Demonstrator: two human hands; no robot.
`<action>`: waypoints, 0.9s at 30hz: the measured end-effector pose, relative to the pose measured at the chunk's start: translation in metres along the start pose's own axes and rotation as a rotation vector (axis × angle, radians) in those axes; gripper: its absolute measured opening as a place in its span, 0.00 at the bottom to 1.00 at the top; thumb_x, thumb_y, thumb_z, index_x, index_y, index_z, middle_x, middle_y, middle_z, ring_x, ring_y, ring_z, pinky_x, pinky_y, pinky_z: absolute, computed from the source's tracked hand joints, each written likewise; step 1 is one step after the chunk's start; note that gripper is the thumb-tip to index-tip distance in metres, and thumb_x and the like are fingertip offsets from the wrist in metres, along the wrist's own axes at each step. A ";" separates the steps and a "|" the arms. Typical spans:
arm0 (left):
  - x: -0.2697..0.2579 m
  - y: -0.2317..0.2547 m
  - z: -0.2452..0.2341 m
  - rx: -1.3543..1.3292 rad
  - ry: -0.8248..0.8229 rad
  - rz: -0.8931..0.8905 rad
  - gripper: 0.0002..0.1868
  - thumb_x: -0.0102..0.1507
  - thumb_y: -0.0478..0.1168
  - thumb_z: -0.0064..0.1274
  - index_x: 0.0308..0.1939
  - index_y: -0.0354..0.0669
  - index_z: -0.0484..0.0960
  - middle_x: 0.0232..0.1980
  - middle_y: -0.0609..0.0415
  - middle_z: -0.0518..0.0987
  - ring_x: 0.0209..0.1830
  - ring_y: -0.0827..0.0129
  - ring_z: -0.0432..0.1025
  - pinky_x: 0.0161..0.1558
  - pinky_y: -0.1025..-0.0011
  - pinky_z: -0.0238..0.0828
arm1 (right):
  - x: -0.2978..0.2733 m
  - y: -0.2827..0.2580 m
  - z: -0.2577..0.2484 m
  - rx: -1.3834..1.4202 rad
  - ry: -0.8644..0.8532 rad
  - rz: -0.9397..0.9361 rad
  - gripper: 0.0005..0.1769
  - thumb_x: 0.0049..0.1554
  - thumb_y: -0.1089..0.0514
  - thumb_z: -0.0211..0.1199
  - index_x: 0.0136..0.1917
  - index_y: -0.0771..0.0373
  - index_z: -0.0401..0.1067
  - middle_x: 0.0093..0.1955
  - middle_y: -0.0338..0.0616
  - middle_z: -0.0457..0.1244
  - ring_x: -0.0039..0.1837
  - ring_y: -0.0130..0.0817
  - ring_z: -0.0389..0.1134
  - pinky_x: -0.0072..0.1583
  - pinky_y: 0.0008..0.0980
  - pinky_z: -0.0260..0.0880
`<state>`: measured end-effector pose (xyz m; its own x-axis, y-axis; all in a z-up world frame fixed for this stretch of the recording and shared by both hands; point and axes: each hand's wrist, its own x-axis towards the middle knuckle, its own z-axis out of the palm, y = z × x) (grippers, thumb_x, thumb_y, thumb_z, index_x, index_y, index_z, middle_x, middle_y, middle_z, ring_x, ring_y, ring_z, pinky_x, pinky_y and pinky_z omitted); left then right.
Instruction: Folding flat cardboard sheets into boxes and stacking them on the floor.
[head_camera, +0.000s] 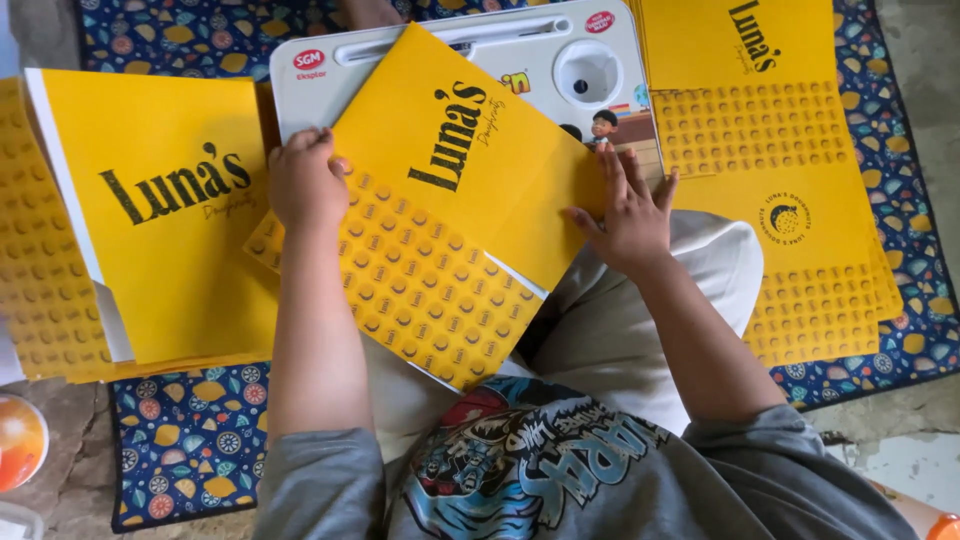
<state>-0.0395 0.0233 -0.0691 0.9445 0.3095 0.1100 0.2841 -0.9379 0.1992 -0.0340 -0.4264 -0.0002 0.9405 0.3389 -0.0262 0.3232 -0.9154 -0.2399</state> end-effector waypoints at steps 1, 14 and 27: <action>0.006 -0.006 0.008 -0.020 0.056 -0.036 0.24 0.65 0.50 0.58 0.66 0.56 0.79 0.63 0.60 0.72 0.59 0.55 0.68 0.55 0.52 0.66 | 0.000 -0.001 -0.001 0.012 0.014 0.013 0.51 0.62 0.26 0.47 0.86 0.54 0.37 0.85 0.44 0.46 0.86 0.44 0.40 0.75 0.79 0.22; 0.034 0.093 -0.027 -0.277 0.168 -0.079 0.27 0.53 0.48 0.72 0.55 0.62 0.81 0.49 0.63 0.84 0.54 0.58 0.74 0.53 0.54 0.65 | 0.051 0.010 -0.001 0.101 0.127 0.145 0.50 0.45 0.34 0.76 0.77 0.34 0.60 0.67 0.45 0.57 0.63 0.62 0.68 0.59 0.56 0.71; 0.005 0.102 -0.008 -0.037 0.136 0.250 0.31 0.72 0.51 0.43 0.75 0.39 0.67 0.79 0.48 0.63 0.78 0.47 0.54 0.74 0.49 0.44 | 0.053 -0.055 0.002 -0.040 0.403 -0.280 0.33 0.54 0.51 0.71 0.73 0.52 0.72 0.78 0.52 0.55 0.76 0.62 0.54 0.69 0.55 0.58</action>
<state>-0.0072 -0.0691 -0.0403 0.9528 0.0904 0.2897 0.0369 -0.9820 0.1850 -0.0020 -0.3572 0.0094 0.7801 0.4696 0.4134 0.5659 -0.8115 -0.1459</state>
